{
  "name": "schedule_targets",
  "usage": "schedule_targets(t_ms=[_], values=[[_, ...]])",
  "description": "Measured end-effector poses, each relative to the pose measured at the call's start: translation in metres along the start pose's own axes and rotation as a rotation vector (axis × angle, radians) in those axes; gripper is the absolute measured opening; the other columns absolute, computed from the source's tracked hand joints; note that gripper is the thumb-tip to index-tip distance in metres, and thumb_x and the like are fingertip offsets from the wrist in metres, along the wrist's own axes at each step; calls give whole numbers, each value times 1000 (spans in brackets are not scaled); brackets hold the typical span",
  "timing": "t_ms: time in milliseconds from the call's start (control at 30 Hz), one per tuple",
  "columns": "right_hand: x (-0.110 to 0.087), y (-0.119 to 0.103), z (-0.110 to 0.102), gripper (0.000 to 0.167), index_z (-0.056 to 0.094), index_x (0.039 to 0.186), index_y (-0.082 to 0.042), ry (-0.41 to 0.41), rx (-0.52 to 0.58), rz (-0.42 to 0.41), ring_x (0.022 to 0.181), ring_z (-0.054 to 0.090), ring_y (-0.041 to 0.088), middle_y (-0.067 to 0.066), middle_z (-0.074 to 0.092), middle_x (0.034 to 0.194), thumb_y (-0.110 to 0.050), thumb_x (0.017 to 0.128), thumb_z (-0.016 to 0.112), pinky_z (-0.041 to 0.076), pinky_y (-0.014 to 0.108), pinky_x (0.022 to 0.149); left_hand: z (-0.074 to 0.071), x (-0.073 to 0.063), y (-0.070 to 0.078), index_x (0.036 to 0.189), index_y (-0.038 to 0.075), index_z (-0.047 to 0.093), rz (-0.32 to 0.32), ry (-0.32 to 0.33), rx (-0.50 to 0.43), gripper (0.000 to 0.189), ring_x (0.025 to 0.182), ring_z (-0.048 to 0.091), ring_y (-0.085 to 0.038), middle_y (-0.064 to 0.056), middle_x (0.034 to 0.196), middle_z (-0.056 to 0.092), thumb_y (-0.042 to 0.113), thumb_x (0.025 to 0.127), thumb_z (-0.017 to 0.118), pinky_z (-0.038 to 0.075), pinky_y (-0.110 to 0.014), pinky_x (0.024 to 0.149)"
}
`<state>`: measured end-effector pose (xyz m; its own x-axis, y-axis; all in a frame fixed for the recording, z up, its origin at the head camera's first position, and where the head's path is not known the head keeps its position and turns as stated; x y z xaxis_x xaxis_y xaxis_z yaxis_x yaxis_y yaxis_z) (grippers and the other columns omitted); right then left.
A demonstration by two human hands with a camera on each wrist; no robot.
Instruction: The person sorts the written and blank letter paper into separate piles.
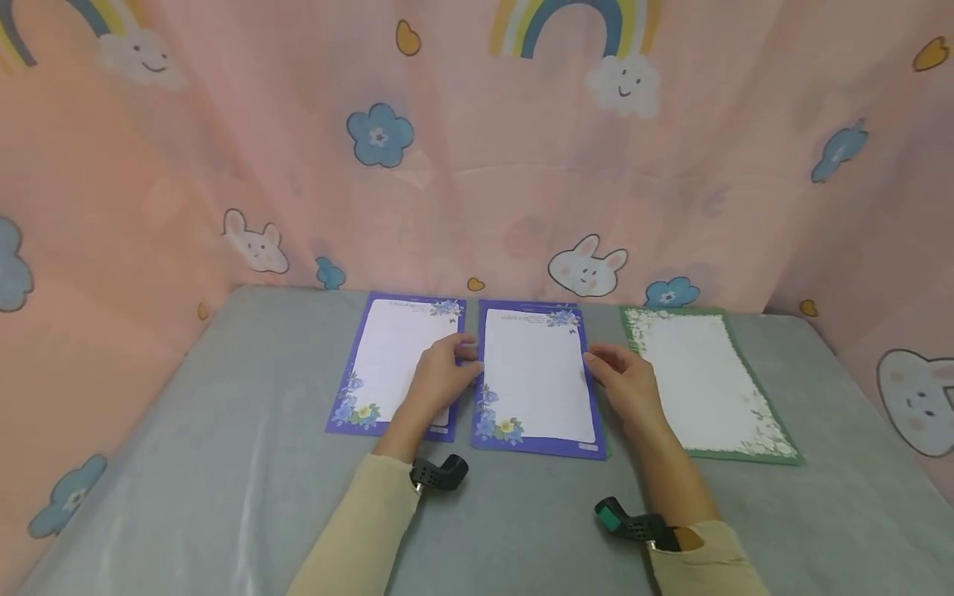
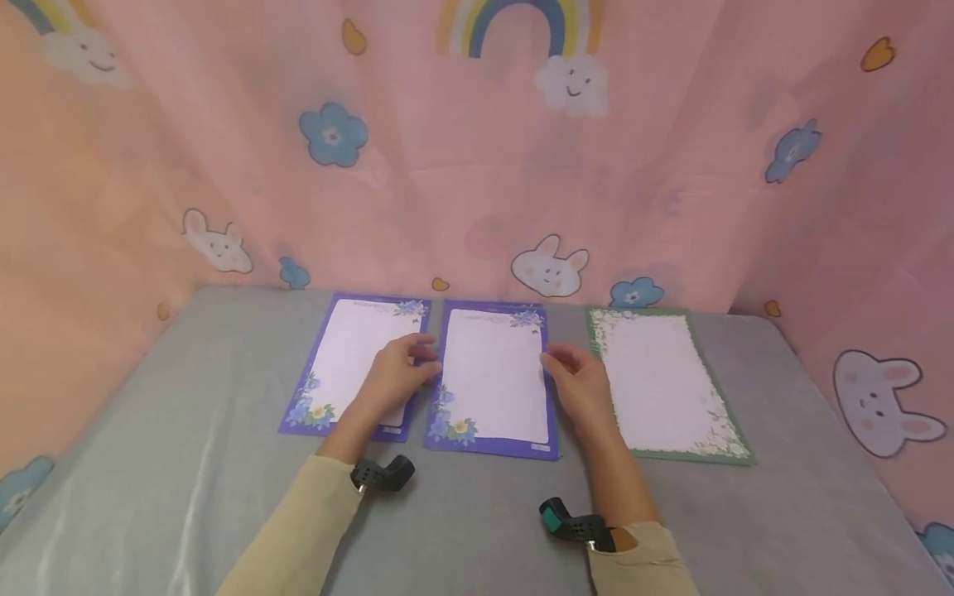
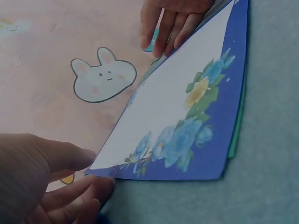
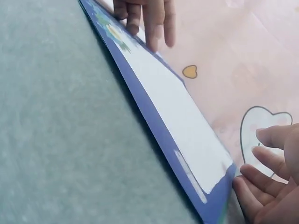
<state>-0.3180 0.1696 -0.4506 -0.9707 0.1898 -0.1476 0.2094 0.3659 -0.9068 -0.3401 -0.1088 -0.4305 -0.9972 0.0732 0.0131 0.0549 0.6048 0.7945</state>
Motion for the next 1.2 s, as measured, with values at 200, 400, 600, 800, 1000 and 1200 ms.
schedule_targets(t_ms=[200, 400, 600, 800, 1000, 1200], values=[[0, 4, 0, 42, 62, 135, -5, 79, 2, -14, 127, 58, 29, 16, 62, 139, -29, 101, 62, 47, 37, 106, 4, -1, -3, 133, 12, 64, -11, 4, -10, 49, 110, 70, -30, -8, 108, 78, 17, 87, 78, 51, -46, 101], [-1, 9, -3, 39, 64, 132, -6, 113, 27, 0, 125, 58, 28, 15, 63, 137, -26, 99, 65, 46, 31, 100, 4, 1, -4, 129, 13, 67, 10, 8, 11, 49, 83, 68, -17, 0, 90, 76, 18, 83, 82, 53, -38, 86], [-2, 11, -3, 39, 64, 132, -7, 109, 28, 8, 122, 59, 26, 14, 63, 137, -24, 97, 67, 49, 26, 98, 3, -1, -5, 120, 13, 71, 37, 45, 14, 37, 73, 66, -12, 0, 82, 76, 16, 84, 81, 52, -33, 75], [-4, 7, -2, 38, 65, 131, -6, 103, 15, -21, 120, 60, 26, 15, 64, 136, -21, 97, 68, 43, 6, 79, 1, -1, -6, 85, 14, 73, 32, 85, 46, 10, 71, 66, -12, 0, 80, 75, 17, 83, 82, 53, -30, 71], [-3, 8, -2, 38, 64, 132, -6, 101, -3, -22, 121, 62, 27, 15, 65, 136, -20, 97, 67, 49, 14, 90, 0, -1, -6, 79, 14, 70, 17, 89, 46, 14, 66, 60, -11, 0, 75, 71, 15, 82, 83, 48, -25, 64], [-2, 7, 1, 39, 64, 132, -5, 96, 10, -16, 127, 60, 31, 17, 62, 138, -17, 95, 69, 49, 44, 109, 0, -3, -5, 80, 13, 71, 25, 81, 44, 11, 68, 61, -12, -1, 77, 71, 14, 82, 82, 48, -26, 65]])
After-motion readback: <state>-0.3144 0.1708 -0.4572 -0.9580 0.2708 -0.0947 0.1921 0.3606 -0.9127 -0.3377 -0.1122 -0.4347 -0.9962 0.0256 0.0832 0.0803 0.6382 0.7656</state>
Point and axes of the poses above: each hand's wrist, its own x-axis towards the middle knuckle, its own z-axis out of the palm, y = z × x, the point moved 9 cm from there along x, towards the middle knuckle
